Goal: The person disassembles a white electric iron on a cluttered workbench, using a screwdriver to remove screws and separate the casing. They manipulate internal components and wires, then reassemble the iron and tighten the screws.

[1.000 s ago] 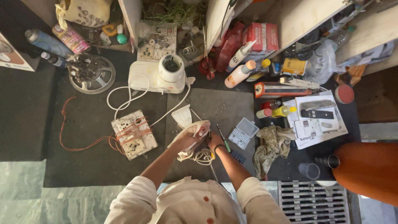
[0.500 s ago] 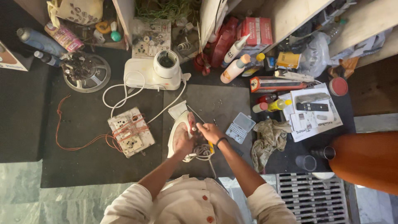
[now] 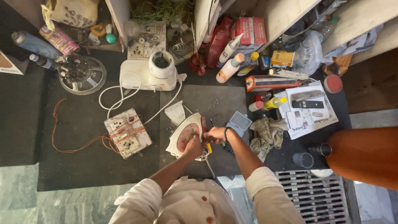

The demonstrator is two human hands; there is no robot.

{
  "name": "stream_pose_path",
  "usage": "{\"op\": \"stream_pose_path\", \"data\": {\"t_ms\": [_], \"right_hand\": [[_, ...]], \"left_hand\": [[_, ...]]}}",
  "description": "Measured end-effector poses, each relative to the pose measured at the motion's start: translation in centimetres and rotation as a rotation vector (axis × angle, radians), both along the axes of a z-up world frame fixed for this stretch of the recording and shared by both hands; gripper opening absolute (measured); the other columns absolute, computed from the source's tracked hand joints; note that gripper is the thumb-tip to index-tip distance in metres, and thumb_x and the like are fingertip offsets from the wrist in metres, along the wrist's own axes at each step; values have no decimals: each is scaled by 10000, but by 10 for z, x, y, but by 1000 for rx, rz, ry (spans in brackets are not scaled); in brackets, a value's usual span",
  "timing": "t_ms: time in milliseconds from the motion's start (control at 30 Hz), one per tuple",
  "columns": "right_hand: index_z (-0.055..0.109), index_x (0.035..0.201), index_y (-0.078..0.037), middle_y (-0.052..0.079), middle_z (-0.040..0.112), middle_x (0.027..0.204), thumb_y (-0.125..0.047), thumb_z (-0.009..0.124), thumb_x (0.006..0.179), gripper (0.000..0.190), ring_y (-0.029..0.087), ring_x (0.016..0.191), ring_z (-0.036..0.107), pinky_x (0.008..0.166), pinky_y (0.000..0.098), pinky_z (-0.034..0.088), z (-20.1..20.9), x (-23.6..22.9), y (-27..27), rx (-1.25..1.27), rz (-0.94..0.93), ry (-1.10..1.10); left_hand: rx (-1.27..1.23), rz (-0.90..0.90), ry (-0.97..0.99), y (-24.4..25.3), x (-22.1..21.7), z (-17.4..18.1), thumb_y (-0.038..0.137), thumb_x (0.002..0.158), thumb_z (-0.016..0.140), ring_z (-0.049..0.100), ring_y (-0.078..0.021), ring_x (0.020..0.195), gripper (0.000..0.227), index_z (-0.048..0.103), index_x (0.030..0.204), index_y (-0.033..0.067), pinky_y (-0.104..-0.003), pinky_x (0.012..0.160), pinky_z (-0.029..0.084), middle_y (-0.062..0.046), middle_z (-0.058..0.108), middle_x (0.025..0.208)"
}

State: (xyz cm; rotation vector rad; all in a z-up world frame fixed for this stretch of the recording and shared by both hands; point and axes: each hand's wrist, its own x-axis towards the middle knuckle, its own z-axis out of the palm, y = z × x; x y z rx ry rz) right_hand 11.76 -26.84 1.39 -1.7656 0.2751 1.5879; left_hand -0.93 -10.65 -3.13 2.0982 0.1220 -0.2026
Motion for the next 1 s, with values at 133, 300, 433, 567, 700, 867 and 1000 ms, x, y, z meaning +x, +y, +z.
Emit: {"op": "stream_pose_path", "data": {"t_ms": [133, 300, 433, 567, 700, 867, 1000], "right_hand": [[712, 854, -70, 1, 613, 654, -311, 712, 951, 260, 53, 431, 417, 371, 226, 246, 0, 1, 1, 35, -20, 111], [724, 828, -42, -12, 620, 658, -274, 765, 921, 253, 45, 440, 412, 372, 227, 257, -5, 6, 4, 8, 46, 66], [761, 832, -48, 34, 681, 687, -301, 770, 908, 265, 110, 524, 556, 460, 282, 422, -9, 1, -2, -4, 253, -196], [807, 849, -81, 149, 740, 784, -456, 732, 879, 384, 299, 732, 709, 684, 430, 550, -8, -16, -2, -160, 720, -876], [800, 884, -101, 166, 754, 852, -465, 623, 945, 410, 341, 792, 729, 741, 459, 555, -3, -46, -10, -127, 572, -961], [750, 923, -83, 97, 751, 801, -417, 535, 1021, 410, 195, 611, 639, 554, 351, 512, -6, -37, -12, 135, -24, -294], [753, 928, -30, 30, 671, 773, -328, 647, 1029, 332, 121, 583, 546, 501, 297, 424, -8, -30, -13, 209, -52, -127]], "left_hand": [[68, -163, 161, 9, 8, -3, 301, 834, 746, 706, -451, 967, 499, 548, 1075, -89, -521, 822, 566, -334, 697, 998], [163, -212, 230, 0, 13, -5, 323, 788, 819, 718, -437, 937, 710, 435, 1154, -149, -500, 786, 592, -347, 670, 1013], [100, -160, 191, -11, 4, -6, 249, 842, 767, 716, -457, 947, 707, 363, 1254, -159, -518, 783, 579, -349, 692, 977], [63, -173, 244, -9, 7, -7, 232, 828, 768, 726, -454, 934, 774, 309, 1291, -187, -518, 758, 586, -350, 686, 971], [12, -216, 273, -2, 4, -11, 215, 829, 744, 749, -441, 908, 636, 398, 1195, -173, -515, 742, 603, -339, 715, 938], [10, -188, 159, -8, 3, -10, 255, 898, 760, 716, -471, 910, 624, 402, 1161, -184, -532, 733, 572, -370, 682, 932], [30, -236, 60, -5, 4, -6, 255, 827, 780, 734, -432, 864, 609, 436, 1119, -154, -514, 693, 576, -325, 682, 920]]}}
